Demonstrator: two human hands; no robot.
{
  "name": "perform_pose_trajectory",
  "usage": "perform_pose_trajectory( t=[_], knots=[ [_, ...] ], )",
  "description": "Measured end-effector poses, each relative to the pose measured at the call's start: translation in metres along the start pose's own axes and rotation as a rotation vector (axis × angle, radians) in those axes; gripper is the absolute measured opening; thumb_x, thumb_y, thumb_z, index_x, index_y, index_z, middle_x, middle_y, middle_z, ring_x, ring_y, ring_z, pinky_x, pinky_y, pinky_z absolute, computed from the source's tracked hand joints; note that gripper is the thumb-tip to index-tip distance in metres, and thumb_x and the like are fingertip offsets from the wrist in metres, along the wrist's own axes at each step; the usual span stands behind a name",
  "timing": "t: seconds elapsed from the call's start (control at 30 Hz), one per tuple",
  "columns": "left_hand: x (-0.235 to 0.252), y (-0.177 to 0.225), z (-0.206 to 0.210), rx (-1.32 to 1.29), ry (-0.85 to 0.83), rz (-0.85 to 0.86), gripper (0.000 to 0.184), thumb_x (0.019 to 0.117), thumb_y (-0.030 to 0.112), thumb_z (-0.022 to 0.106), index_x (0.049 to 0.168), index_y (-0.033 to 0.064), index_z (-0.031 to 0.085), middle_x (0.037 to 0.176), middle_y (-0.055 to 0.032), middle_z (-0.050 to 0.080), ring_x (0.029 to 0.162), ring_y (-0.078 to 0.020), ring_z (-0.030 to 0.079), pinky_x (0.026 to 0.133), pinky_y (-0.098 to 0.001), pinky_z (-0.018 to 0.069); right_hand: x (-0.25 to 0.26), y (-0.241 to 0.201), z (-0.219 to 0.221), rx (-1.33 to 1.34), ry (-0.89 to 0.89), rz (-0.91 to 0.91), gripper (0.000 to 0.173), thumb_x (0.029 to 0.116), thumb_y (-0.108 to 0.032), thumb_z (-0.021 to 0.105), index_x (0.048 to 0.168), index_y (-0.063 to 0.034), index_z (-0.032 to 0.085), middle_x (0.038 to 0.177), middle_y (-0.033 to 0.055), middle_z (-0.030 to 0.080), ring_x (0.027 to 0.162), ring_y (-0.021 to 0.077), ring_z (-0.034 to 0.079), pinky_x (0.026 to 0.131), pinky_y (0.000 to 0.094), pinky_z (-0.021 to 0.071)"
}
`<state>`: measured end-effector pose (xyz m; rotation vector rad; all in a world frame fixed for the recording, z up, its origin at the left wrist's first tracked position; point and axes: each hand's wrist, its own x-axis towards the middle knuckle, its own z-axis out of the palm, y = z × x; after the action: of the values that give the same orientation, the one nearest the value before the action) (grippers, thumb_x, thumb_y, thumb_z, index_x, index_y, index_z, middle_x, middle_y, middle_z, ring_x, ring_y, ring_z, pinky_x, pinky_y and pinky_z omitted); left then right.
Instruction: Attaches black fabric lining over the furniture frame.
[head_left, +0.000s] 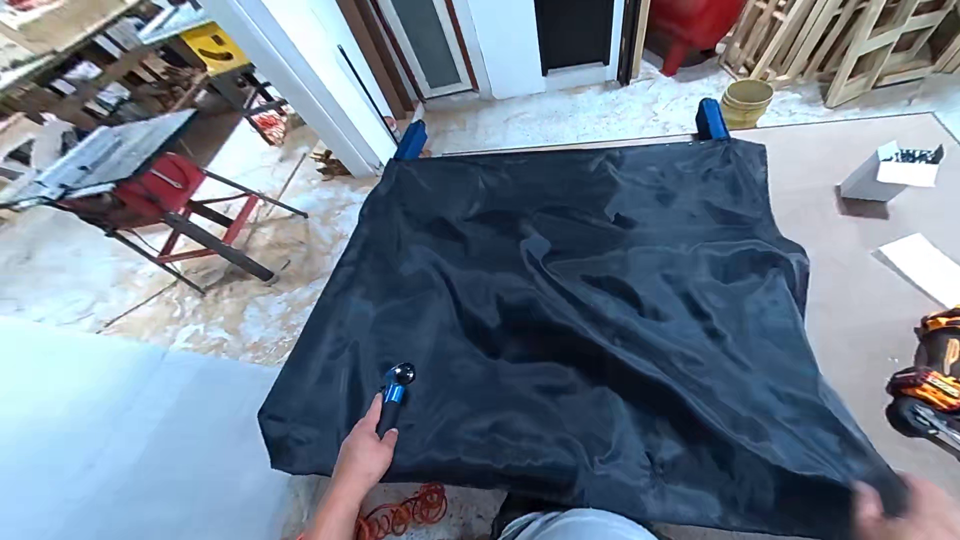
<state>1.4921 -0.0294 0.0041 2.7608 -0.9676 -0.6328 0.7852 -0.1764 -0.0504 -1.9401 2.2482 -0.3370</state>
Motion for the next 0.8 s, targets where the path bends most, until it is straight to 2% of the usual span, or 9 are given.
perform_pose_trajectory(
  t=[0.07,0.2,0.3,0.37,0.4,0.5,0.6,0.7,0.8],
  knots=[
    [0.016,0.002,-0.001,0.079,0.023,0.031,0.070,0.1014,0.013,0.060,0.164,0.0156,0.027,0.150,-0.0242,0.052,0.137,-0.0416,0.052,0.113,-0.0611,0.0407,-0.022,-0.072,0.022,0.091,-0.092,-0.302,0.051,0.1020,-0.037,0.057,0.139,-0.0028,0.061,0.142,0.0250,0.059,0.135,0.0441,0.054,0.113,0.0638,0.0400],
    [0.072,-0.010,0.000,0.230,0.099,0.051,0.071,0.0994,0.014,0.061,0.163,0.0162,0.030,0.139,-0.0329,0.055,0.128,-0.0501,0.055,0.104,-0.0655,0.0468,-0.098,-0.216,0.095,0.214,-0.265,-0.826,0.047,0.0988,-0.046,0.061,0.139,-0.0222,0.063,0.142,0.0019,0.063,0.134,0.0215,0.057,0.112,0.0499,0.0459],
    [0.120,-0.026,0.003,0.292,0.164,0.043,0.072,0.0974,0.013,0.059,0.163,0.0159,0.029,0.140,-0.0341,0.053,0.127,-0.0515,0.055,0.101,-0.0650,0.0491,-0.132,-0.285,0.157,0.190,-0.286,-1.087,0.086,0.0824,-0.054,0.078,0.155,-0.0215,0.045,0.160,0.0051,0.045,0.148,0.0242,0.042,0.118,0.0580,0.0351],
    [0.152,-0.038,0.002,0.321,0.184,0.028,0.072,0.0978,0.013,0.056,0.164,0.0167,0.027,0.141,-0.0328,0.053,0.128,-0.0502,0.055,0.100,-0.0635,0.0496,-0.146,-0.319,0.181,0.116,-0.321,-1.067,0.103,0.0755,-0.049,0.085,0.161,-0.0189,0.035,0.167,0.0055,0.034,0.154,0.0267,0.031,0.121,0.0657,0.0232],
    [0.164,-0.046,0.003,0.322,0.178,0.021,0.072,0.0983,0.013,0.055,0.164,0.0171,0.027,0.142,-0.0320,0.053,0.128,-0.0494,0.055,0.100,-0.0627,0.0499,-0.154,-0.331,0.190,0.082,-0.320,-1.037,0.101,0.0779,-0.042,0.084,0.161,-0.0176,0.034,0.167,0.0050,0.033,0.154,0.0272,0.031,0.121,0.0674,0.0212],
    [0.177,-0.082,0.015,0.279,0.153,0.052,0.069,0.1002,0.017,0.057,0.163,0.0152,0.029,0.141,-0.0326,0.053,0.130,-0.0504,0.053,0.101,-0.0633,0.0490,-0.173,-0.341,0.204,0.066,-0.086,-0.995,0.058,0.0891,-0.014,0.070,0.145,-0.0216,0.059,0.150,-0.0031,0.057,0.142,0.0223,0.050,0.116,0.0586,0.0378],
    [0.160,-0.091,0.017,0.207,0.177,0.137,0.067,0.1004,0.024,0.062,0.161,0.0138,0.035,0.149,-0.0325,0.046,0.136,-0.0518,0.046,0.105,-0.0667,0.0436,-0.173,-0.340,0.197,0.157,0.023,-0.970,0.032,0.0957,-0.007,0.059,0.118,-0.0258,0.073,0.134,-0.0102,0.068,0.135,0.0157,0.057,0.113,0.0473,0.0448],
    [0.109,-0.068,0.021,0.103,0.088,0.466,0.073,0.0982,0.040,0.065,0.155,0.0001,0.042,0.159,-0.0318,0.034,0.148,-0.0489,0.033,0.118,-0.0645,0.0322,-0.180,-0.331,0.186,0.203,0.027,-0.910,0.030,0.0997,-0.009,0.052,0.114,-0.0247,0.074,0.132,-0.0106,0.070,0.130,0.0110,0.060,0.112,0.0422,0.0449],
    [0.040,-0.034,0.066,0.155,-0.115,0.934,0.080,0.0940,0.064,0.059,0.154,0.0122,0.049,0.163,-0.0148,0.038,0.153,-0.0313,0.033,0.124,-0.0538,0.0289,-0.175,-0.327,0.177,0.204,0.009,-0.887,0.031,0.1018,-0.008,0.050,0.114,-0.0230,0.074,0.126,-0.0091,0.073,0.123,0.0105,0.065,0.116,0.0464,0.0429]
  ],
)
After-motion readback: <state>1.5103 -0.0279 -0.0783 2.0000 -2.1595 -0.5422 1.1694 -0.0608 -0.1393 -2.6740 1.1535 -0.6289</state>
